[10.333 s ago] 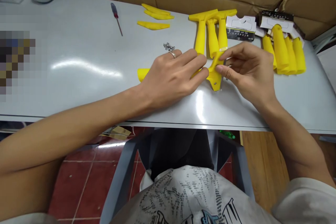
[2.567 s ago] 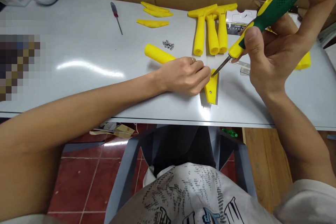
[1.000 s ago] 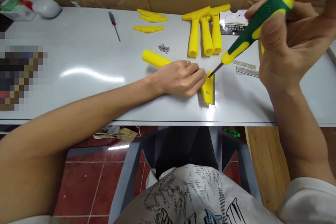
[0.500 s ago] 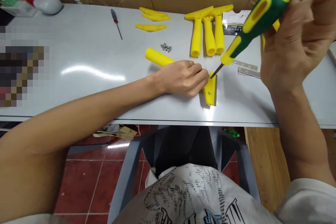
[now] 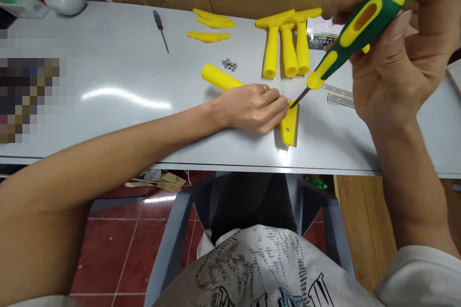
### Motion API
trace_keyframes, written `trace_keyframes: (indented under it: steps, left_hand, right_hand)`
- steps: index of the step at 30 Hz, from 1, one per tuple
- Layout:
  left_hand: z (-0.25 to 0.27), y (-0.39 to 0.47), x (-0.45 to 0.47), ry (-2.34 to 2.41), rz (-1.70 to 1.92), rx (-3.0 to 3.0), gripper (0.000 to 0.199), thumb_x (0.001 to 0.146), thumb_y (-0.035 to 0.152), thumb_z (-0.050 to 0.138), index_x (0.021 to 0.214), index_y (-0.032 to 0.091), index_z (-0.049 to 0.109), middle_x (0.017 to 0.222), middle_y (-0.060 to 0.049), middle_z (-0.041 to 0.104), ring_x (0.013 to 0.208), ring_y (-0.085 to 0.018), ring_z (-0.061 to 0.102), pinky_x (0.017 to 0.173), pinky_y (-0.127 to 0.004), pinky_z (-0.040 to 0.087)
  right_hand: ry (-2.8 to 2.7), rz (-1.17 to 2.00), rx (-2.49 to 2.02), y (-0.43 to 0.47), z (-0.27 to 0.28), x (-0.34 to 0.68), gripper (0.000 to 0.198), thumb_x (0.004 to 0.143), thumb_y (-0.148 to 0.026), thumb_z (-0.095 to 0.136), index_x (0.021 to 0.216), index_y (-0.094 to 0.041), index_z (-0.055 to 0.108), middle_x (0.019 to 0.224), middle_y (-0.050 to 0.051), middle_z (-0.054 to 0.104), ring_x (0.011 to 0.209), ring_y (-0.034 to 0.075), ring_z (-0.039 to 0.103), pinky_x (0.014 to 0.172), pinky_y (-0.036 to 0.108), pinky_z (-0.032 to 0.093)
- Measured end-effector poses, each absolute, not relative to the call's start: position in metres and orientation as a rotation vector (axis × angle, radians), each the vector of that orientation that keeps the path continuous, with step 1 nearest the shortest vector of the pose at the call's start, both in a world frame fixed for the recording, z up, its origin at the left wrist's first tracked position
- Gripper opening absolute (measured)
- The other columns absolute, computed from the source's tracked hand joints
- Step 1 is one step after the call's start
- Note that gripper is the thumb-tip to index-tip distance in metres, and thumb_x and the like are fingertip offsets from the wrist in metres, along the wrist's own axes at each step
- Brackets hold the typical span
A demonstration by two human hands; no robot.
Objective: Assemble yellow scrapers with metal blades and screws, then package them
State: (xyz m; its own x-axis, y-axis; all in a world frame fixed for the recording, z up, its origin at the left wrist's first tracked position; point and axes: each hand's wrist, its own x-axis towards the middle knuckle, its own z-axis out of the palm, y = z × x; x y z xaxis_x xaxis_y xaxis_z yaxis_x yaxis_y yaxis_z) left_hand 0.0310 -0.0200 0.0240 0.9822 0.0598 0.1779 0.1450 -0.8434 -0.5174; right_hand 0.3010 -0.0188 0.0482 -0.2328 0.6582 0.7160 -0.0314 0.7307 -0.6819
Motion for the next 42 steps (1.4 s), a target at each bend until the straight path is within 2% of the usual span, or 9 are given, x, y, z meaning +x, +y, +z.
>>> trace_keyframes:
  steps: [3,7,12,17,23,30,35,40,42]
  left_hand:
    - [0.024,-0.021,0.032,-0.136,-0.219,-2.604,0.073,0.12,-0.004,0.019,0.104,0.011,0.088,0.086,-0.007,0.072,0.075,-0.02,0.076,0.059,-0.033,0.053]
    - [0.025,-0.021,0.032,-0.217,-0.191,-2.666,0.073,0.122,0.0,0.017,0.11,0.012,0.089,0.086,-0.006,0.069,0.076,-0.021,0.077,0.063,-0.035,0.056]
    - [0.027,-0.021,0.032,-0.245,-0.157,-2.705,0.074,0.122,0.003,0.015,0.113,0.013,0.088,0.09,-0.007,0.07,0.079,-0.021,0.077,0.065,-0.037,0.057]
    - [0.029,-0.023,0.034,-0.173,-0.174,-2.619,0.078,0.122,-0.002,0.013,0.108,0.011,0.088,0.08,-0.005,0.065,0.071,-0.019,0.076,0.055,-0.031,0.049]
    - [0.03,-0.023,0.035,-0.106,-0.204,-2.519,0.074,0.12,-0.008,0.016,0.104,0.011,0.086,0.076,-0.002,0.063,0.067,-0.017,0.072,0.05,-0.029,0.04]
    - [0.034,-0.026,0.037,-0.247,-0.122,-2.645,0.082,0.121,-0.003,0.009,0.111,0.012,0.089,0.082,-0.005,0.066,0.073,-0.019,0.074,0.058,-0.031,0.052]
    - [0.036,-0.027,0.038,-0.267,-0.093,-2.664,0.082,0.119,-0.004,0.009,0.109,0.011,0.089,0.083,-0.006,0.068,0.07,-0.019,0.074,0.056,-0.031,0.051]
    - [0.031,-0.024,0.034,-0.298,-0.21,-2.693,0.073,0.123,0.002,0.018,0.105,0.013,0.088,0.082,-0.005,0.066,0.071,-0.02,0.072,0.059,-0.034,0.053]
    - [0.029,-0.023,0.033,-0.268,-0.218,-2.657,0.071,0.122,0.001,0.019,0.104,0.014,0.087,0.082,-0.006,0.067,0.073,-0.021,0.073,0.059,-0.035,0.053]
  right_hand:
    - [-1.811,0.337,-0.296,-0.013,0.047,0.297,0.033,0.124,-0.051,0.066,0.152,-0.059,0.08,0.149,-0.016,0.077,0.14,0.022,0.087,0.114,0.042,0.08]
    - [-1.721,0.082,-0.362,-0.01,0.046,0.299,0.029,0.118,-0.054,0.08,0.146,-0.062,0.085,0.133,-0.019,0.082,0.112,0.011,0.09,0.096,0.022,0.075]
    - [-1.803,0.216,-0.437,-0.011,0.043,0.3,0.037,0.124,-0.061,0.062,0.159,-0.066,0.074,0.165,-0.024,0.074,0.163,0.03,0.075,0.11,0.033,0.077]
    - [-1.632,0.437,-0.434,-0.01,0.032,0.301,0.057,0.102,-0.063,0.099,0.151,-0.061,0.069,0.15,-0.018,0.075,0.154,0.031,0.082,0.104,0.028,0.081]
    - [-1.502,1.03,-0.671,-0.02,0.023,0.298,0.099,0.095,-0.108,0.067,0.182,-0.068,0.043,0.195,-0.013,0.048,0.168,0.041,0.067,0.085,0.027,0.084]
    - [-1.484,0.912,-0.66,-0.012,0.025,0.3,0.09,0.093,-0.102,0.08,0.172,-0.065,0.058,0.195,-0.015,0.049,0.172,0.042,0.065,0.094,0.031,0.085]
    - [-1.646,0.34,-0.412,0.006,0.034,0.304,0.061,0.094,-0.09,0.089,0.147,-0.062,0.079,0.159,-0.019,0.078,0.163,0.033,0.074,0.094,0.019,0.074]
    - [-1.76,0.319,-0.576,-0.025,0.046,0.298,0.05,0.106,-0.061,0.086,0.156,-0.064,0.076,0.162,-0.022,0.07,0.167,0.025,0.07,0.102,0.011,0.064]
    - [-1.761,0.392,-0.569,-0.04,0.045,0.298,0.065,0.101,-0.071,0.09,0.162,-0.069,0.069,0.179,-0.027,0.057,0.168,0.029,0.07,0.109,0.02,0.069]
